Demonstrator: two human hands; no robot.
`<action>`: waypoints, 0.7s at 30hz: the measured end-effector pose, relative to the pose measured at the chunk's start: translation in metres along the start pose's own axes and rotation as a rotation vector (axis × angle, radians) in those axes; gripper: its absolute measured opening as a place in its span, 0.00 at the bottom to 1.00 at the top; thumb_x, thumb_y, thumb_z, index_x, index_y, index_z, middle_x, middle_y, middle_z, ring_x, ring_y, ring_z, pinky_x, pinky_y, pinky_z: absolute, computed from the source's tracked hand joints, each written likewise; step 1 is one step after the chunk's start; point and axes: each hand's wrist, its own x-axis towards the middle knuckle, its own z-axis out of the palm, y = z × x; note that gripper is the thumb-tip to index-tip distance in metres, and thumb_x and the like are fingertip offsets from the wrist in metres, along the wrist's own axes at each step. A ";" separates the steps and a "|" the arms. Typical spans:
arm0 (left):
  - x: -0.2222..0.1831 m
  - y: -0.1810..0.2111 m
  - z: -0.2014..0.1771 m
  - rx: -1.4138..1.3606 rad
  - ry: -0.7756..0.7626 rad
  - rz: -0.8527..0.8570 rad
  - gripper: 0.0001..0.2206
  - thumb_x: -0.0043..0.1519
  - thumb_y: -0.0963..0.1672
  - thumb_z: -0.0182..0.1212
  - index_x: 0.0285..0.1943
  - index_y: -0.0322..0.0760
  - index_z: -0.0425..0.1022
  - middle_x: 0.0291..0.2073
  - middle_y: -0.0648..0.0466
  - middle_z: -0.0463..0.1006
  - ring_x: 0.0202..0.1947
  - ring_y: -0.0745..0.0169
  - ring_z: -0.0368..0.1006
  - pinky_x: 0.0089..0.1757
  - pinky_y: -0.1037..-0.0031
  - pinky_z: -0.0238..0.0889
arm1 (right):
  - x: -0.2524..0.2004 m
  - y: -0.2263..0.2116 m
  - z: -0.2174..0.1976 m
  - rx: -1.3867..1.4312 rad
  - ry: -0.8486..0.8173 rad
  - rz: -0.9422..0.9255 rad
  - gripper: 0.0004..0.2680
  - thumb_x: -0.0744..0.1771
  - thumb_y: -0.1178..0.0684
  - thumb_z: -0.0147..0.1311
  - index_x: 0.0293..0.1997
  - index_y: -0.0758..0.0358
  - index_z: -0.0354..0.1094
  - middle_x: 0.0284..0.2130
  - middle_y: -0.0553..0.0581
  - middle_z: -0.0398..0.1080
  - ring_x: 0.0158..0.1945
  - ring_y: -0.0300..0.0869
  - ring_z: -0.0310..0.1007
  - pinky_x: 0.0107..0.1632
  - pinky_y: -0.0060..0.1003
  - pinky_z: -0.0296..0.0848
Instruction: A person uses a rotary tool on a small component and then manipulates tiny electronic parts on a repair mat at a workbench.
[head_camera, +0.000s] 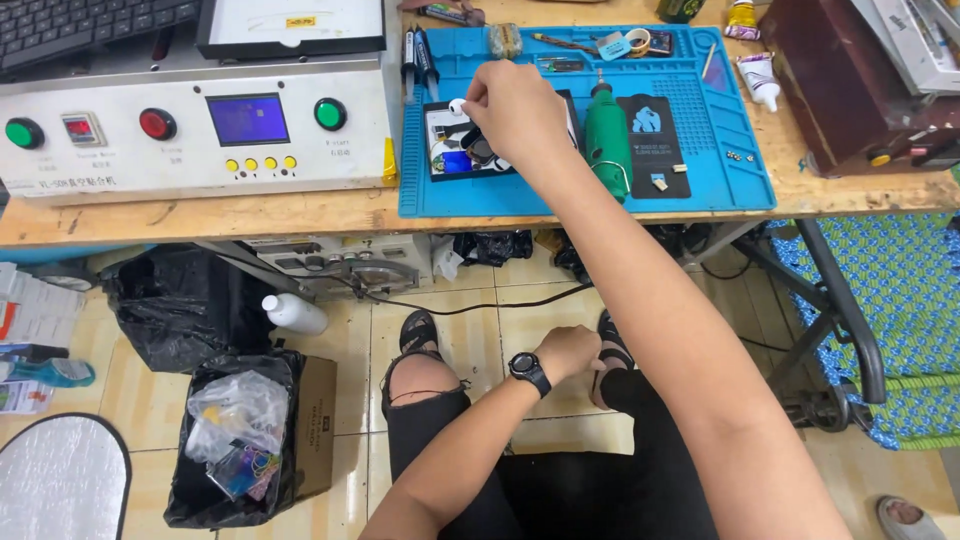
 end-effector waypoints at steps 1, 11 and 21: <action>0.000 0.001 0.000 -0.003 0.037 0.006 0.16 0.61 0.49 0.54 0.35 0.30 0.74 0.34 0.41 0.76 0.31 0.41 0.73 0.29 0.63 0.65 | 0.005 -0.001 0.005 -0.025 -0.001 0.009 0.04 0.65 0.53 0.55 0.30 0.57 0.72 0.24 0.55 0.73 0.29 0.49 0.72 0.25 0.47 0.73; -0.004 0.002 0.000 -0.086 0.089 0.051 0.16 0.65 0.49 0.39 0.41 0.35 0.70 0.33 0.43 0.76 0.34 0.42 0.72 0.30 0.60 0.64 | 0.005 -0.002 -0.009 0.147 0.104 -0.124 0.05 0.64 0.58 0.50 0.34 0.60 0.74 0.26 0.54 0.75 0.30 0.45 0.74 0.32 0.44 0.76; -0.016 0.010 -0.010 -0.073 -0.036 0.037 0.06 0.60 0.44 0.42 0.39 0.36 0.56 0.33 0.46 0.75 0.29 0.49 0.70 0.26 0.64 0.60 | -0.060 0.036 -0.075 -0.071 0.082 0.482 0.17 0.67 0.39 0.49 0.53 0.59 0.55 0.41 0.62 0.59 0.40 0.56 0.62 0.37 0.57 0.64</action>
